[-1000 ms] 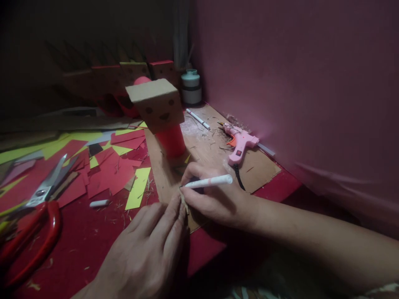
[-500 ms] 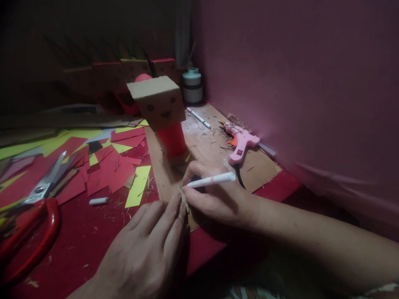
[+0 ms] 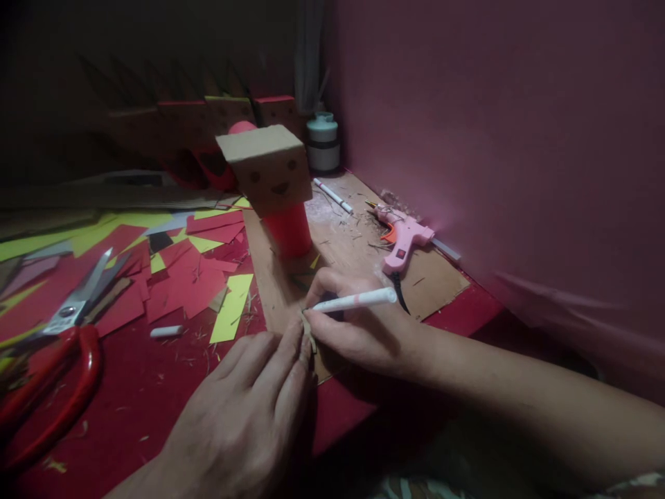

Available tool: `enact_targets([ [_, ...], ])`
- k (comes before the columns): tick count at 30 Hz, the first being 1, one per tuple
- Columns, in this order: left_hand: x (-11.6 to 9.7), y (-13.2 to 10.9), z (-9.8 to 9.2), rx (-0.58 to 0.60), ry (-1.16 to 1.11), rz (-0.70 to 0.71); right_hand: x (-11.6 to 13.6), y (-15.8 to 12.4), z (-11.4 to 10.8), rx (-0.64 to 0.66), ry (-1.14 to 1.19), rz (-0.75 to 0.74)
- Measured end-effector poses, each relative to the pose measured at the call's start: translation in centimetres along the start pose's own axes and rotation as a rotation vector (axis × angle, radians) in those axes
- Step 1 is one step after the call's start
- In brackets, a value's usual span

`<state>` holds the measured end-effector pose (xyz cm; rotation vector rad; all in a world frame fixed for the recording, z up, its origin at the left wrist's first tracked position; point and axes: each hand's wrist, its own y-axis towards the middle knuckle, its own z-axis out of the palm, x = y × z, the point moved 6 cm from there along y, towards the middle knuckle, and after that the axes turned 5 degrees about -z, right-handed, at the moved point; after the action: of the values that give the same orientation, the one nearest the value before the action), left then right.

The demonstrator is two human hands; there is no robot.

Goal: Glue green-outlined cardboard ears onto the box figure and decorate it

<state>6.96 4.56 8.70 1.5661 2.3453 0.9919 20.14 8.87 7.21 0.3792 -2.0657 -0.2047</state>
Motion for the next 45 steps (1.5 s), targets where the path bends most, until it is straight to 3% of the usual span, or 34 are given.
enact_targets([
  [9,0.02,0.12,-0.03,-0.022,-0.011,-0.004,0.49,0.0,-0.21,0.003,-0.09,-0.06],
  [19,-0.02,0.03,-0.09,-0.037,0.025,-0.007,-0.11,-0.17,0.02,0.0,0.026,0.025],
  [45,0.09,-0.2,-0.22,-0.011,0.001,-0.003,0.34,0.06,-0.45,-0.043,-0.001,0.037],
])
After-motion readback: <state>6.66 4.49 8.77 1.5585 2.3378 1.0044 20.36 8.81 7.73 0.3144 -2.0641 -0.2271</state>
